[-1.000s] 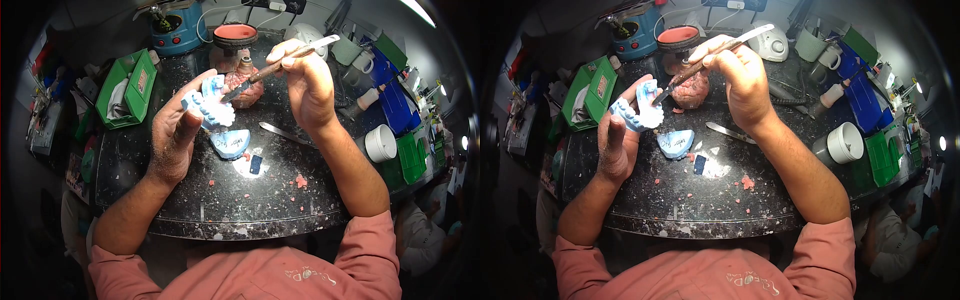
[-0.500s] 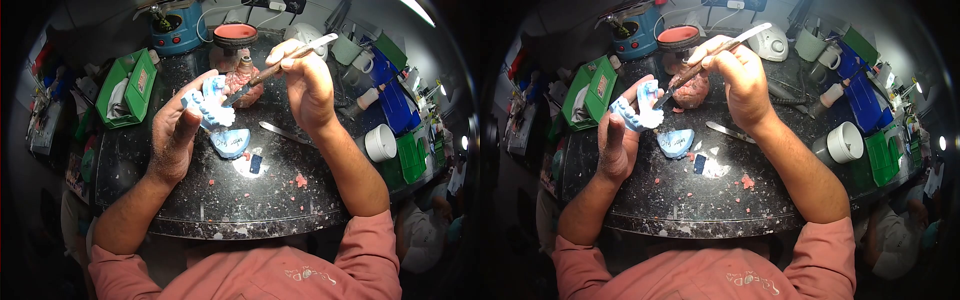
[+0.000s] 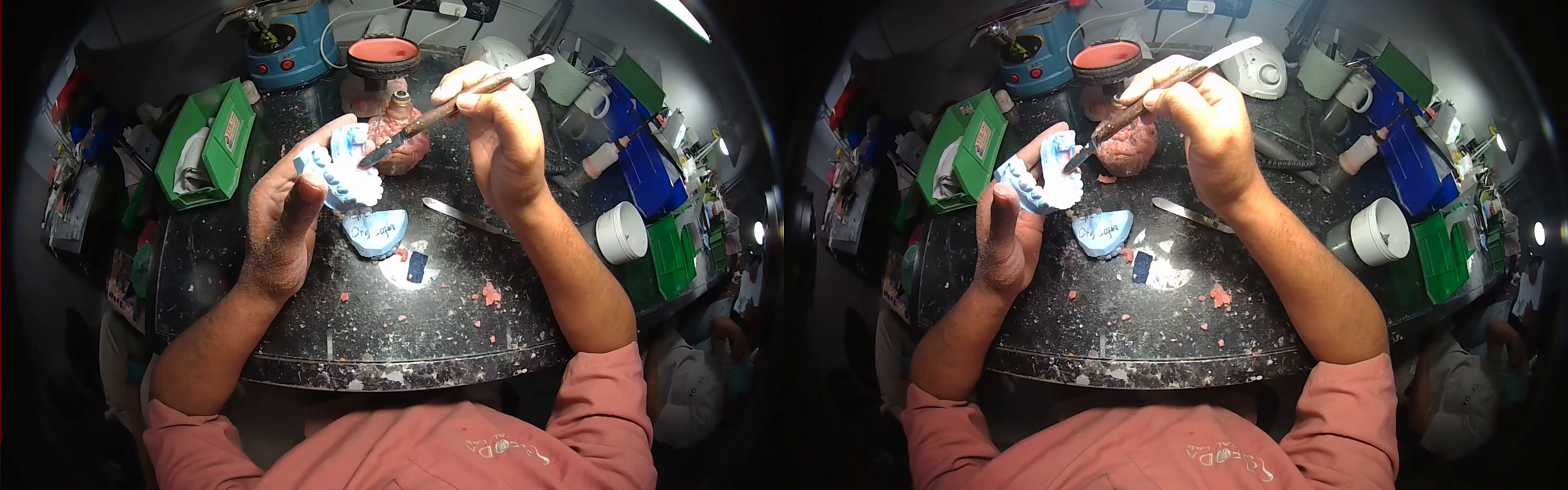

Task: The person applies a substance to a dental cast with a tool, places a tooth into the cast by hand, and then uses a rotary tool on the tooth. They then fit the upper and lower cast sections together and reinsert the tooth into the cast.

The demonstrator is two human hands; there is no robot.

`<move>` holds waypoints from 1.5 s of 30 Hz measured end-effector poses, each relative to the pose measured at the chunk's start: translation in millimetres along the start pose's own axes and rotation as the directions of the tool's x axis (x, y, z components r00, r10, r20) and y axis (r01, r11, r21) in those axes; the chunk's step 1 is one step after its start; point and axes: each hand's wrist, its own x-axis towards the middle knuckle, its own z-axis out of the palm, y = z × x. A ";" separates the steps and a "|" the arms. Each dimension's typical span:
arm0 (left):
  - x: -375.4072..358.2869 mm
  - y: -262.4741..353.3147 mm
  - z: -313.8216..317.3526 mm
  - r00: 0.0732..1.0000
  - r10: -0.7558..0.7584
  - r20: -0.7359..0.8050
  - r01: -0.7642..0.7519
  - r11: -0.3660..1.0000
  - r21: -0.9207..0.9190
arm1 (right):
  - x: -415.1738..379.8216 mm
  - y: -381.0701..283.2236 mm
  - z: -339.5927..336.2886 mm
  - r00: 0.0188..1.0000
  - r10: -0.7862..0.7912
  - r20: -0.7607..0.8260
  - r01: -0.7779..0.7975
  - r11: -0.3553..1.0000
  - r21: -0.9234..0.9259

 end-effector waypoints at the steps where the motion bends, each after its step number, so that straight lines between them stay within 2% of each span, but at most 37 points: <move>1: -0.3 0.5 -0.5 1.000 -0.012 0.009 0.012 1.000 -0.002 | 0.1 0.2 -0.7 1.000 0.008 0.005 -0.008 1.000 0.021; 12: -0.2 2.6 1.0 1.000 -0.014 0.018 0.014 1.000 -0.026 | 0.7 -1.6 1.1 0.999 -0.006 -0.054 0.007 1.000 0.019; 14: 0.4 4.7 1.7 0.999 -0.044 0.028 0.042 0.996 0.083 | 1.2 -1.2 0.0 0.997 -0.008 -0.072 0.008 1.000 0.004; 16: 0.0 5.2 2.9 0.999 -0.049 0.022 0.047 0.996 0.079 | 4.7 1.6 -8.0 0.977 -0.181 -0.117 0.184 0.983 0.015; 17: -0.4 5.4 3.2 0.998 -0.054 0.015 0.053 0.996 0.075 | 10.3 1.2 -13.1 0.984 -0.124 -0.126 0.143 0.978 0.155; 19: -0.2 1.6 1.4 0.998 -0.063 0.012 0.062 0.998 0.032 | 11.7 -10.0 -20.4 0.974 -0.099 -0.204 0.156 0.945 0.288; 21: -1.0 -0.3 -0.1 0.998 -0.070 0.007 0.070 0.998 -0.010 | 14.0 -21.9 -25.7 0.960 -0.006 -0.279 0.096 0.945 0.312; 23: -1.6 -1.3 0.6 0.997 -0.080 0.001 0.080 0.997 -0.008 | 3.2 -25.8 -31.2 0.962 0.087 -0.258 0.014 0.931 0.365; 24: -1.9 -2.9 2.8 0.994 -0.105 -0.035 0.103 0.993 -0.057 | -7.0 -26.1 -30.2 0.940 0.145 -0.310 -0.060 0.962 0.267; 27: -0.7 -2.8 1.5 0.989 -0.144 -0.046 0.139 0.985 -0.098 | -45.1 -19.4 -33.8 0.863 0.324 -0.386 -0.250 0.940 0.231; 29: -0.5 -1.2 1.0 0.984 -0.165 -0.066 0.157 0.980 -0.119 | -58.9 -19.1 -59.8 0.834 0.531 -0.152 -0.509 0.845 0.161; 30: -0.2 -1.3 -2.1 0.974 -0.223 -0.023 0.212 0.950 -0.229 | -62.6 -20.9 -65.2 0.745 0.642 -0.182 -0.631 0.766 0.119; 31: -0.2 -1.1 -3.3 0.959 -0.280 0.030 0.274 0.902 -0.333 | -63.4 -21.2 -68.5 0.767 0.630 -0.123 -0.617 0.776 0.130; 33: -0.1 1.4 0.0 0.946 -0.324 0.031 0.314 0.884 -0.346 | -59.0 -31.1 -49.3 0.882 0.451 -0.140 -0.442 0.893 0.091; 35: 0.9 0.6 0.4 0.949 -0.311 0.053 0.304 0.855 -0.420 | -60.8 -36.3 -41.4 0.975 0.222 -0.020 -0.216 0.963 0.159; 36: 0.8 0.5 0.8 0.948 -0.316 0.029 0.298 0.853 -0.430 | -63.1 -42.4 -37.0 0.988 0.155 0.024 -0.157 0.976 0.149; 37: 0.7 -0.4 -1.8 0.949 -0.312 0.040 0.297 0.852 -0.431 | -63.9 -48.5 -34.7 0.985 0.118 0.127 -0.126 0.990 0.059; 38: 0.6 -0.9 -3.7 0.951 -0.306 0.040 0.293 0.851 -0.436 | -64.5 -59.3 -27.2 0.972 0.170 0.161 -0.178 0.983 0.039; 39: 0.7 -1.7 -2.8 0.952 -0.301 0.048 0.290 0.847 -0.446 | -69.7 -74.9 -6.6 0.965 0.256 0.054 -0.261 0.954 0.150; 40: 1.1 1.6 2.8 0.948 -0.318 -0.016 0.277 0.849 -0.450 | -74.1 -77.2 0.3 0.960 0.234 0.156 -0.272 0.913 0.305; 41: 1.1 -2.6 -5.3 0.950 -0.307 0.057 0.303 0.863 -0.403 | -80.3 -72.7 2.4 0.942 0.113 0.317 -0.263 0.835 0.484; 42: 1.5 -3.1 -2.7 0.950 -0.307 0.049 0.301 0.871 -0.387 | -75.3 -88.5 4.0 0.886 0.213 0.413 -0.421 0.744 0.519; 43: 1.4 -0.2 1.4 0.951 -0.307 0.037 0.299 0.881 -0.366 | -81.2 -88.2 14.5 0.910 0.181 0.374 -0.401 0.618 0.676; 45: 1.2 1.2 5.5 0.953 -0.303 0.009 0.290 0.902 -0.319 | -96.5 -87.8 34.9 0.982 0.101 0.162 -0.188 0.364 0.912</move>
